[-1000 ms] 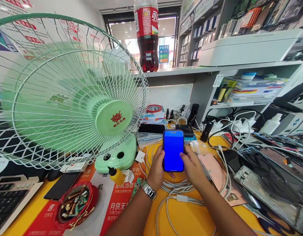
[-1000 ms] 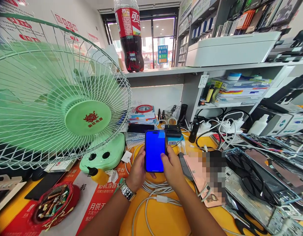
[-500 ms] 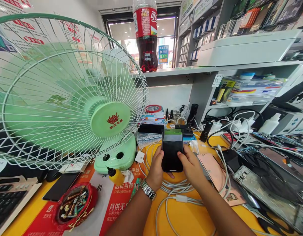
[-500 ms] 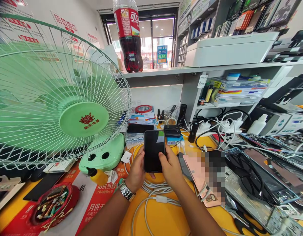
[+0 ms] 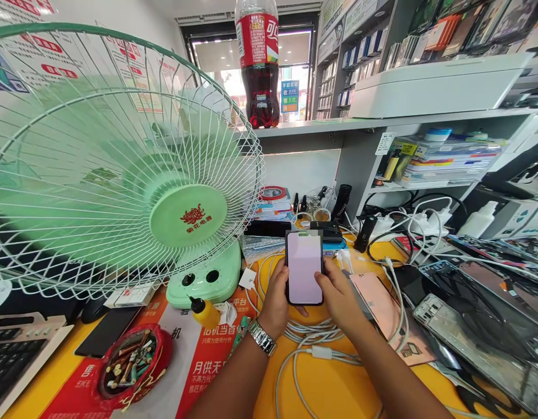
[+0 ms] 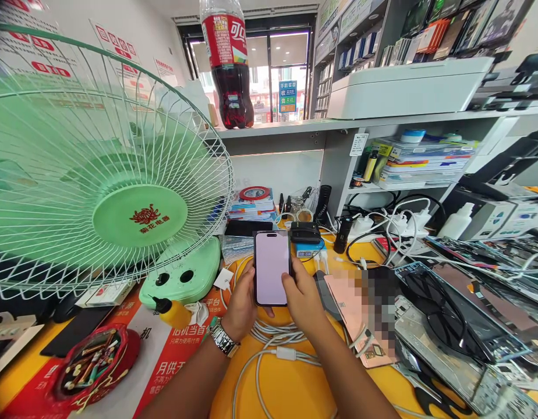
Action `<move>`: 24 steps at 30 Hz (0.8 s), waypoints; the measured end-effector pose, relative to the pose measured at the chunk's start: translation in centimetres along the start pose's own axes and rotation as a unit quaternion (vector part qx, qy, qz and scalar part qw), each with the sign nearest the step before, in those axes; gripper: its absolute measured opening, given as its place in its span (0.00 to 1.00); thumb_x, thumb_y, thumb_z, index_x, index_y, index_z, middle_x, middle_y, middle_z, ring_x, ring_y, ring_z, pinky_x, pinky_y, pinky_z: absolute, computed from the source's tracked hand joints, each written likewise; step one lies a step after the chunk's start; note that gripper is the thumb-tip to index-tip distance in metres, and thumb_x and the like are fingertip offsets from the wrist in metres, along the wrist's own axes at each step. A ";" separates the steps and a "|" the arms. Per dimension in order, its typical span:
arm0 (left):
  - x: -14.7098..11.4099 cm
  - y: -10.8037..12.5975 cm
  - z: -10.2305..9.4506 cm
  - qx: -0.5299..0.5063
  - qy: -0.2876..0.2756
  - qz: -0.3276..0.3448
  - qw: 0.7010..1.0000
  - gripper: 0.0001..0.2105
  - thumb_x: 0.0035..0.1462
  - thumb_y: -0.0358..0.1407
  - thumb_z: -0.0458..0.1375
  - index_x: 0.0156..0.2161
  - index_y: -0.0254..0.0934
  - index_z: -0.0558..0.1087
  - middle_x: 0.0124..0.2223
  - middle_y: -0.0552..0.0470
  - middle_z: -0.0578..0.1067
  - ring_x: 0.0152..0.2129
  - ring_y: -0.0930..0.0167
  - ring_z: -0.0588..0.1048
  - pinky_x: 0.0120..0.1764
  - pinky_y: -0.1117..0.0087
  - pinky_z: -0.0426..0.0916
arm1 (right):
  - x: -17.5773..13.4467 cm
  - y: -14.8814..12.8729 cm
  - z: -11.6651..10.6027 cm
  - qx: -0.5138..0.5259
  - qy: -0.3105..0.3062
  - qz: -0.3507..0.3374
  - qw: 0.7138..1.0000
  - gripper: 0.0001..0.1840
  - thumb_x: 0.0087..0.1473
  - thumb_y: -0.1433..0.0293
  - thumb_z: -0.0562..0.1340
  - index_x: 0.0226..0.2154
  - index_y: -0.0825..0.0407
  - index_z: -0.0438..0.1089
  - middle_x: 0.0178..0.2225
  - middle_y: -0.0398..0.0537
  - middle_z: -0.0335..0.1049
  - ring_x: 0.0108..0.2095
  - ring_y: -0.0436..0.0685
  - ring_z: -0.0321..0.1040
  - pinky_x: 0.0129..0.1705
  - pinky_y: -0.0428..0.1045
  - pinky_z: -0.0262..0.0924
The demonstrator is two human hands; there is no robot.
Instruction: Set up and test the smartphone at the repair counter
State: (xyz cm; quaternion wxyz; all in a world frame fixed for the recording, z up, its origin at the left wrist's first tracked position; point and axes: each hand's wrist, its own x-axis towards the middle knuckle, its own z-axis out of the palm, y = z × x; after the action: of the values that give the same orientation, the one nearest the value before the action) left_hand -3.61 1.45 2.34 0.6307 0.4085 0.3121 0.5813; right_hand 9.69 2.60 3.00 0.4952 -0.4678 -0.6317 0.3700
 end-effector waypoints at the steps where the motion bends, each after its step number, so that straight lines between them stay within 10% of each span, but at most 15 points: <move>1: 0.0 0.0 0.0 -0.001 -0.001 0.000 1.000 0.19 0.62 0.45 0.48 0.55 0.44 0.64 0.46 0.49 0.72 0.32 0.69 0.73 0.22 0.74 0.72 | 0.0 0.0 0.1 -0.006 -0.003 0.005 1.000 0.14 0.55 0.67 0.55 0.45 0.50 0.64 0.36 0.47 0.72 0.34 0.58 0.68 0.34 0.50 0.63; 15: 0.4 0.7 0.1 -0.053 0.029 0.013 0.998 0.19 0.62 0.44 0.47 0.55 0.40 0.64 0.43 0.49 0.74 0.30 0.70 0.74 0.23 0.73 0.72 | 0.3 0.2 -0.1 0.096 -0.078 -0.019 0.992 0.21 0.56 0.69 0.54 0.52 0.50 0.64 0.50 0.48 0.69 0.49 0.59 0.65 0.49 0.52 0.60; 24: -0.1 0.2 0.0 0.093 0.003 0.000 0.996 0.21 0.62 0.47 0.47 0.55 0.40 0.65 0.40 0.47 0.73 0.27 0.69 0.73 0.12 0.79 0.62 | 0.6 0.3 -0.2 0.116 0.027 0.037 0.992 0.18 0.56 0.61 0.58 0.46 0.53 0.67 0.39 0.50 0.74 0.38 0.60 0.69 0.38 0.51 0.63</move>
State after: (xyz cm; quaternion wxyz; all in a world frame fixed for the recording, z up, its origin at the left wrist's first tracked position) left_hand -3.71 1.33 2.49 0.5893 0.4637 0.3661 0.5511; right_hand 9.96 3.24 2.91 0.5491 -0.4403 -0.5526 0.4463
